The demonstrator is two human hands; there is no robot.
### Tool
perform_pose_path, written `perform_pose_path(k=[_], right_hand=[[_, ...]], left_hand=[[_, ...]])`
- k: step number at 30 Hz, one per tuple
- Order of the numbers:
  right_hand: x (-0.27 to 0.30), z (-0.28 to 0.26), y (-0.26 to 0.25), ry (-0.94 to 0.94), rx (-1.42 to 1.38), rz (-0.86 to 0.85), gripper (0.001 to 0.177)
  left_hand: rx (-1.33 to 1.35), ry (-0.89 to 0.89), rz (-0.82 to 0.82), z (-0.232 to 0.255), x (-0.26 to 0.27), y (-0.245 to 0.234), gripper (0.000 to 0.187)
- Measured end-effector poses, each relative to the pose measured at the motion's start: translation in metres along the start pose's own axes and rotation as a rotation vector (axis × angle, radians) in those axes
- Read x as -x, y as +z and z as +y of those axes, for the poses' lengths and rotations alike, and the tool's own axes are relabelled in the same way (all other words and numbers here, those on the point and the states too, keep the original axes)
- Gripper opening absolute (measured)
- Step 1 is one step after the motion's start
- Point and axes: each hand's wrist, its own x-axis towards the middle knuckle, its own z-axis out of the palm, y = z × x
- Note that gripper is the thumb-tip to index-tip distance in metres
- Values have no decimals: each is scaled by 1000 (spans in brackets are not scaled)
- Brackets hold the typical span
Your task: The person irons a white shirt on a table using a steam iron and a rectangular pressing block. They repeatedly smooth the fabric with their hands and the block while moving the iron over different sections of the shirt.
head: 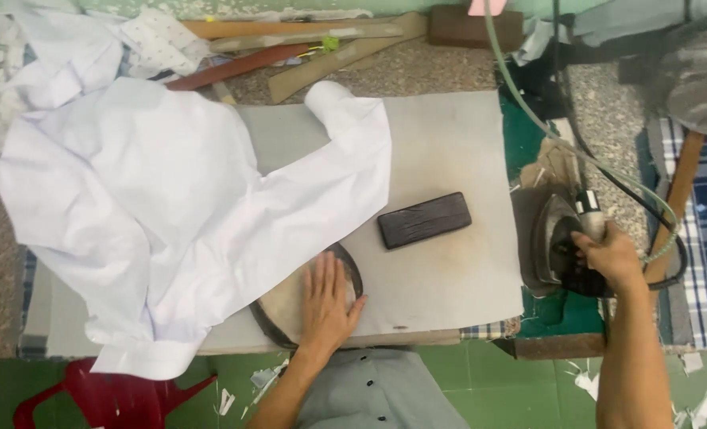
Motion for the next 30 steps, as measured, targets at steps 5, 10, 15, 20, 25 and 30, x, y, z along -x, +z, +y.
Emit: perform_pose_path(k=[5,10,15,20,25,30], right_hand=[[16,6,12,-8,-32,69,40],[111,-34,17,-52,393,166,68],[205,-119,66,62,337,-179,40],[222,-128,137,-109,495,-185,49],[233,-148,161,-172,538,-179,50],[226,-147,159,-110,380,-233,64]], left_hand=[[122,31,208,-61,-10,-25,67],[186,55,153,-107,-32,-31,62],[37,214,-24,-96,-39,-15,80],[110,124,-165,-99,-47,-4,84],[294,49,-270,-107,-45,-7,83],[252,-67,-232,-145,-21,-11,86]])
